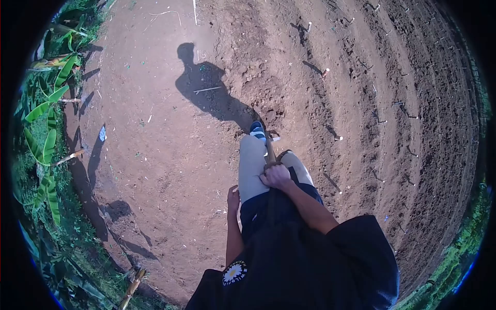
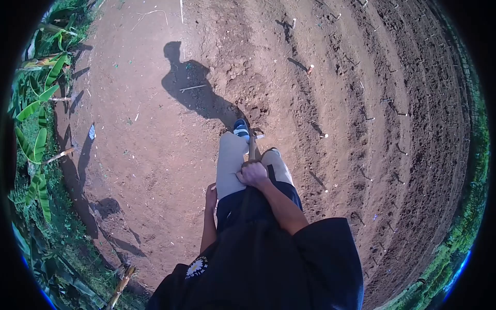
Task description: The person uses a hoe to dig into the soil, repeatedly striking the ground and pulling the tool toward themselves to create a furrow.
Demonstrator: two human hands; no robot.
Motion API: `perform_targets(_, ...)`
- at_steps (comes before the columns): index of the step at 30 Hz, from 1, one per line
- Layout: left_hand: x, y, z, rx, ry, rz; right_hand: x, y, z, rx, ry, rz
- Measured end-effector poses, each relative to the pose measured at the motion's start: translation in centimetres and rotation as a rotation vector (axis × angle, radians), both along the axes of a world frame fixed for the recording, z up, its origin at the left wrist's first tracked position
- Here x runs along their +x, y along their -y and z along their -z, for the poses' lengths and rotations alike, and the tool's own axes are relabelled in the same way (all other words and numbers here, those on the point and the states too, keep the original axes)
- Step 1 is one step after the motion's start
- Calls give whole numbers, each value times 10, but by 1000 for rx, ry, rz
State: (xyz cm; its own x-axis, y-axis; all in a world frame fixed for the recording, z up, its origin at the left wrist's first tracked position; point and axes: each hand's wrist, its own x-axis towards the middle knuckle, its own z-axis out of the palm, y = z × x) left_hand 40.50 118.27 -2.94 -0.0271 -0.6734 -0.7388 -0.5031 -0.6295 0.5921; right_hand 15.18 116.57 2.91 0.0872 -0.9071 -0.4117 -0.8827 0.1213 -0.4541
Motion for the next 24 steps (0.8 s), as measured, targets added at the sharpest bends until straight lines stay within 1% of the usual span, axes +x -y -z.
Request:
perform_targets(1,-2,0,-13,-6,83,16,12,6,3,21,15,-2)
perform_targets(2,0,-4,-29,-65,54,35,19,7,4,78,34,14)
perform_targets(3,5,-21,-45,-50,60,33,24,4,2,119,45,29)
perform_targets(4,9,-35,-54,-29,17,-84,25,-1,6,108,41,18)
perform_targets(5,13,-44,-60,-22,-33,-202,24,-1,16,11,61,23)
perform_targets(6,30,-66,-43,-1,-45,-300,24,-2,21,-81,86,31)
perform_targets(7,34,-84,-57,11,-44,-362,25,-6,20,-87,86,23)
perform_targets(8,35,-100,-67,19,-46,-420,24,-5,20,-32,73,9)
perform_targets(9,43,-117,-59,7,-51,-422,22,-1,22,21,61,-2)
perform_targets(11,72,-169,-36,70,-61,-496,22,0,24,20,75,20)
perform_targets(12,81,-192,-31,76,-56,-494,22,-3,25,25,85,43)
perform_targets(14,92,-222,-16,35,-15,-312,23,-11,26,14,88,70)
perform_targets(15,107,-242,5,22,-20,-311,24,-12,29,1,30,58)
perform_targets(16,127,-264,29,-107,23,-159,27,-13,31,-14,-26,46)
perform_targets(17,140,-275,43,-233,69,-7,28,-14,28,-27,-22,46)
perform_targets(18,141,-274,33,-247,74,-5,28,-15,26,4,-17,62)
perform_targets(19,137,-271,11,-102,51,-63,29,-17,25,36,-14,80)
perform_targets(20,134,-267,-8,44,25,-120,32,-20,36,-14,-82,71)
perform_targets(21,135,-263,-21,219,-23,-243,32,-20,38,-28,-82,75)
perform_targets(23,142,-260,-39,187,59,-227,40,-27,45,-139,-199,94)
perform_targets(24,155,-263,-37,186,55,-204,39,-38,21,-353,-208,-6)
